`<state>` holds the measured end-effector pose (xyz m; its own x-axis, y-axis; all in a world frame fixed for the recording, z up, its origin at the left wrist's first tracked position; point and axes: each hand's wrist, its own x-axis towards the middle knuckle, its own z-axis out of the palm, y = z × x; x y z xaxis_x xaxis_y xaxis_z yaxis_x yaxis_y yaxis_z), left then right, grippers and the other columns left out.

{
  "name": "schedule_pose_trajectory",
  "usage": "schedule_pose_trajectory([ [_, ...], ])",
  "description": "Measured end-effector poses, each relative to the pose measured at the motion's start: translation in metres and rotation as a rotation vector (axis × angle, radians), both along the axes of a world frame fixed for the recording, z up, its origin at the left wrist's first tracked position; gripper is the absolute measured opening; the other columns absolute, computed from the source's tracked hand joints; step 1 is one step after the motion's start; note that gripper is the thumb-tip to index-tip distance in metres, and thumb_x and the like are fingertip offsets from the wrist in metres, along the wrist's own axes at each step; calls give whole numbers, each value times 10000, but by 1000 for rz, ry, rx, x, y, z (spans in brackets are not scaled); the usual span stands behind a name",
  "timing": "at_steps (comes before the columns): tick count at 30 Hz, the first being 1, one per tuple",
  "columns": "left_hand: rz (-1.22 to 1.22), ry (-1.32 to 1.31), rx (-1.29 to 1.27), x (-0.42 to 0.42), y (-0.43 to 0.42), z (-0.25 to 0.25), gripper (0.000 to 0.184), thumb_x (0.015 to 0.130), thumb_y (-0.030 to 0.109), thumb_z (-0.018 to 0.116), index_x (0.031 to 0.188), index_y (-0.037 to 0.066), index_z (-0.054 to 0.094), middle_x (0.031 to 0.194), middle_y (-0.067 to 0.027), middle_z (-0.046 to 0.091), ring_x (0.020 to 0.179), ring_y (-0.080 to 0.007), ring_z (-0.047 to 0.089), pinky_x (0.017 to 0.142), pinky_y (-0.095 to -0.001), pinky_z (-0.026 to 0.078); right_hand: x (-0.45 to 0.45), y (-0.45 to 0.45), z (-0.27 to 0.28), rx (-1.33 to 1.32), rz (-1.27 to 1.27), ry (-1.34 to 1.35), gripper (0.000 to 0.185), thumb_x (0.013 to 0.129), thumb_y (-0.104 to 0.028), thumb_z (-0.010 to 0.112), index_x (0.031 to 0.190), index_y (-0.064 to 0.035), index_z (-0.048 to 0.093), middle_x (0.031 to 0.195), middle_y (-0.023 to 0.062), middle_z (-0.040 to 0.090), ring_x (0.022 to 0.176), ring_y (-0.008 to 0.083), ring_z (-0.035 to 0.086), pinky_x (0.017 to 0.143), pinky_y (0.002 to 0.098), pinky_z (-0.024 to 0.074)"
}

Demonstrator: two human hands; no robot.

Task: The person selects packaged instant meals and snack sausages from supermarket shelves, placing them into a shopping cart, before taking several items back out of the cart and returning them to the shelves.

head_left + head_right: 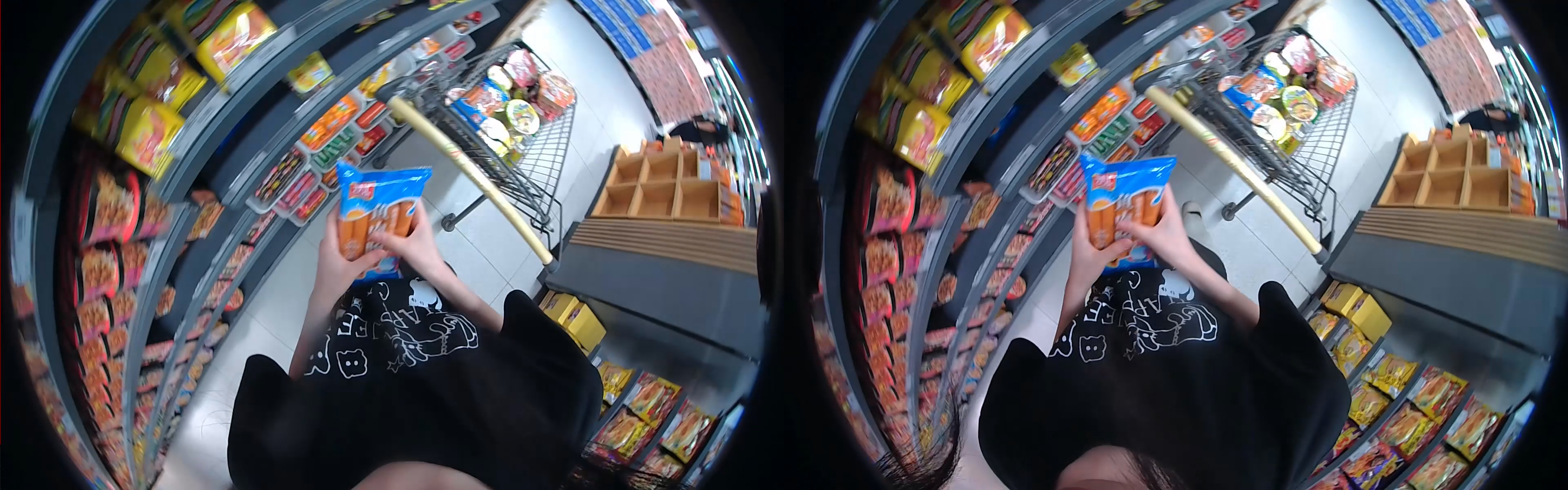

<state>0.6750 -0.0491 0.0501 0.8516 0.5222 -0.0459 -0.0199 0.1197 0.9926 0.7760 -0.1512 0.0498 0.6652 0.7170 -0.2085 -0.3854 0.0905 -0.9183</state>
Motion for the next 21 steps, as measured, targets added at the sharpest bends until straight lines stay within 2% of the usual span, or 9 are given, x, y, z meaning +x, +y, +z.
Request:
schedule_pose_trajectory([
  [6,60,-42,-25,43,-17,-12,707,546,61,773,1114,-4,357,1038,-101,503,943,-187,524,806,-303,438,51,-42,23,69,143,-156,589,676,-163,695,1144,-21,366,1063,58,467,1008,152,453,843,272,382],
  [8,107,-104,-51,68,-33,-10,699,538,63,780,1095,-9,364,1041,-99,498,946,-188,520,812,-308,436,72,-57,27,67,112,-434,644,630,-238,727,1119,-2,380,1050,102,473,1024,207,464,850,298,372],
  [10,178,-175,-191,95,-54,10,709,526,76,793,1084,-12,364,1047,-96,489,954,-190,511,826,-304,427,86,-74,35,-15,92,-360,657,631,-190,723,1150,0,368,1092,108,466,1051,188,443,880,303,353],
  [14,-82,-65,-84,147,-80,25,651,691,249,691,1152,-33,329,1069,-118,479,982,-205,486,860,-340,379,131,-121,39,44,45,7,714,640,-107,702,1228,-4,311,1164,95,438,1062,162,429,913,295,339],
  [16,-188,-65,185,181,-84,29,505,754,226,607,1125,-42,394,1061,-134,495,986,-240,488,864,-356,361,163,-156,40,-93,-32,81,689,621,-137,715,1197,-10,359,1135,93,461,1028,175,462,859,309,390],
  [17,-186,-24,434,200,-90,37,419,753,173,589,1084,-36,441,1049,-139,502,982,-255,491,857,-352,363,185,-173,33,-141,-88,-214,676,614,-163,724,1178,-12,383,1112,90,480,1017,170,472,844,313,401],
  [18,-184,19,682,215,-97,41,338,752,119,572,1043,-30,488,1037,-144,510,978,-271,495,850,-349,365,210,-190,28,-218,-146,-227,670,611,-182,730,1166,-11,397,1088,83,500,992,167,489,839,321,406],
  [20,-243,111,505,227,-115,22,223,751,41,535,969,-6,542,915,-131,567,859,-258,551,762,-329,417,269,-200,42,-221,-249,-415,601,600,-200,733,1099,-4,460,1011,90,564,910,162,539,801,312,428],
  [21,-315,140,445,230,-126,19,205,759,51,535,957,3,549,867,-119,577,803,-243,565,711,-315,432,302,-204,46,-443,-209,-612,530,588,-220,738,1027,-30,512,883,101,589,833,181,575,731,315,455],
])
